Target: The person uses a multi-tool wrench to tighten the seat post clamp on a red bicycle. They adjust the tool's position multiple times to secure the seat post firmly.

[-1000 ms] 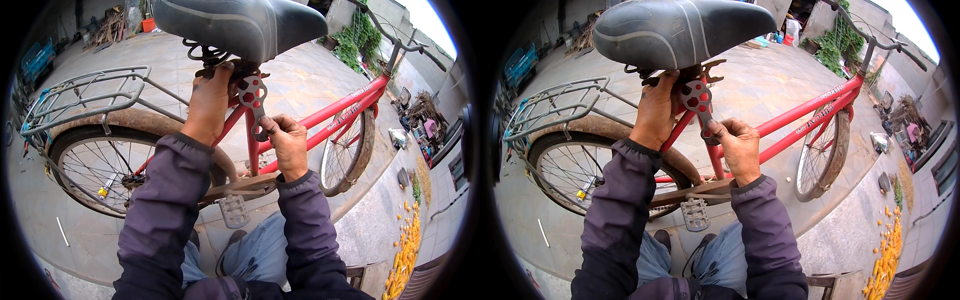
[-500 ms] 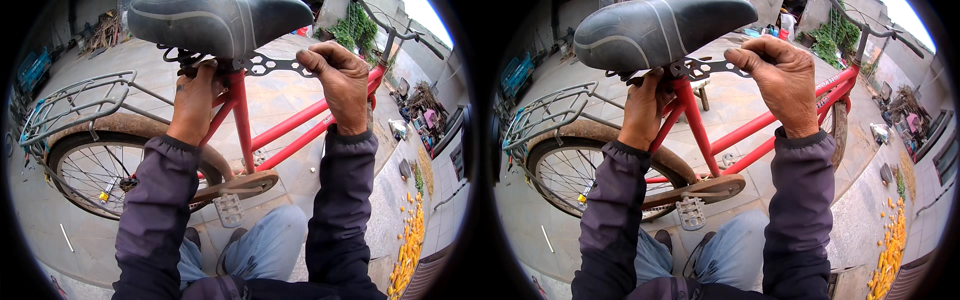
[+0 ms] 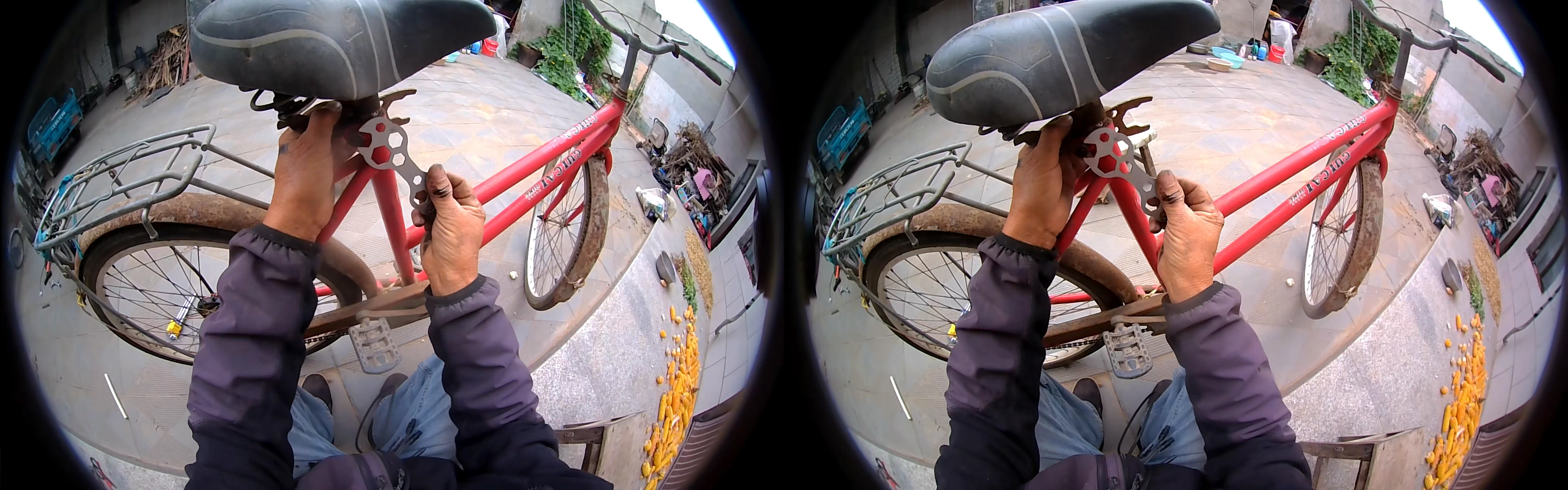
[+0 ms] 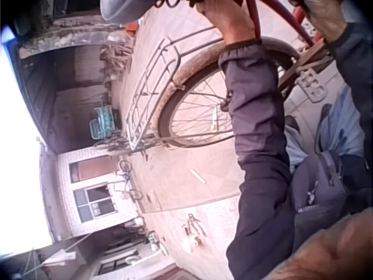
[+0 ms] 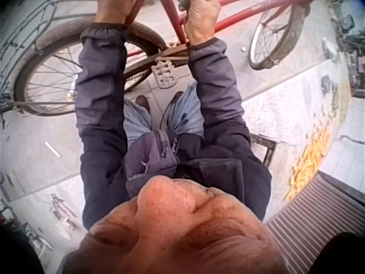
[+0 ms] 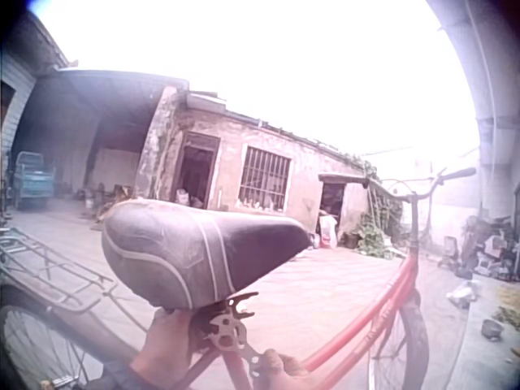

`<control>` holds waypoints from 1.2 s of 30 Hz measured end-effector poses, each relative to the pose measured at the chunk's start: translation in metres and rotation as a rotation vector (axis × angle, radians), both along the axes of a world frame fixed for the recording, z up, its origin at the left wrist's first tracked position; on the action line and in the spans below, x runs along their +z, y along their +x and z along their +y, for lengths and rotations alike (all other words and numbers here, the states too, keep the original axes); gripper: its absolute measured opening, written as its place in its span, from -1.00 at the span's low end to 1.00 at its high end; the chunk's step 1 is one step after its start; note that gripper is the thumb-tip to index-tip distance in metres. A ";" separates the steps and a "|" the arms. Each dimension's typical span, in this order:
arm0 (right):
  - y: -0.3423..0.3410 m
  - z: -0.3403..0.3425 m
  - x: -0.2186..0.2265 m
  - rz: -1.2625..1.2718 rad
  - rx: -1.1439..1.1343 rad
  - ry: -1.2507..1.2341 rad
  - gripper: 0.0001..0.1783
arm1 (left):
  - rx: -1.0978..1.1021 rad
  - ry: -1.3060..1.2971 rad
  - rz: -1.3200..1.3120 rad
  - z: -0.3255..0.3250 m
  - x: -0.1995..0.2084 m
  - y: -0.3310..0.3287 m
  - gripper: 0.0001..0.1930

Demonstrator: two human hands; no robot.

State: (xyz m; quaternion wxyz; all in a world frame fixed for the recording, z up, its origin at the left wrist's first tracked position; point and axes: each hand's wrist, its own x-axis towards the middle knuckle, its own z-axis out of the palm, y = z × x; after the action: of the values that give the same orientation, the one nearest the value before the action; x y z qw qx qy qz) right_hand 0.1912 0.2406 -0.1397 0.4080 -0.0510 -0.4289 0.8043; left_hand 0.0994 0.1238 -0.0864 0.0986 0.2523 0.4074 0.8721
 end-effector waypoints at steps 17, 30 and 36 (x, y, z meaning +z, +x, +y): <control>0.001 -0.030 -0.026 -0.179 0.059 0.234 -0.76 | -0.027 -0.002 -0.004 -0.002 0.001 0.000 -0.71; 0.007 -0.058 -0.022 -0.219 0.150 0.323 -0.81 | 0.107 -0.008 -0.051 0.001 0.001 0.003 -0.80; -0.007 -0.051 -0.035 -0.152 0.069 0.308 -0.81 | 0.153 -0.052 -0.015 0.002 -0.002 0.002 -0.81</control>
State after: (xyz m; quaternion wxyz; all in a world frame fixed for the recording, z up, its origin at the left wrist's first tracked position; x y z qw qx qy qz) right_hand 0.1839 0.1896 -0.1751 0.3493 -0.0338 -0.5784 0.7364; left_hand 0.1010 0.1256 -0.0884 0.0412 0.2115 0.4473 0.8681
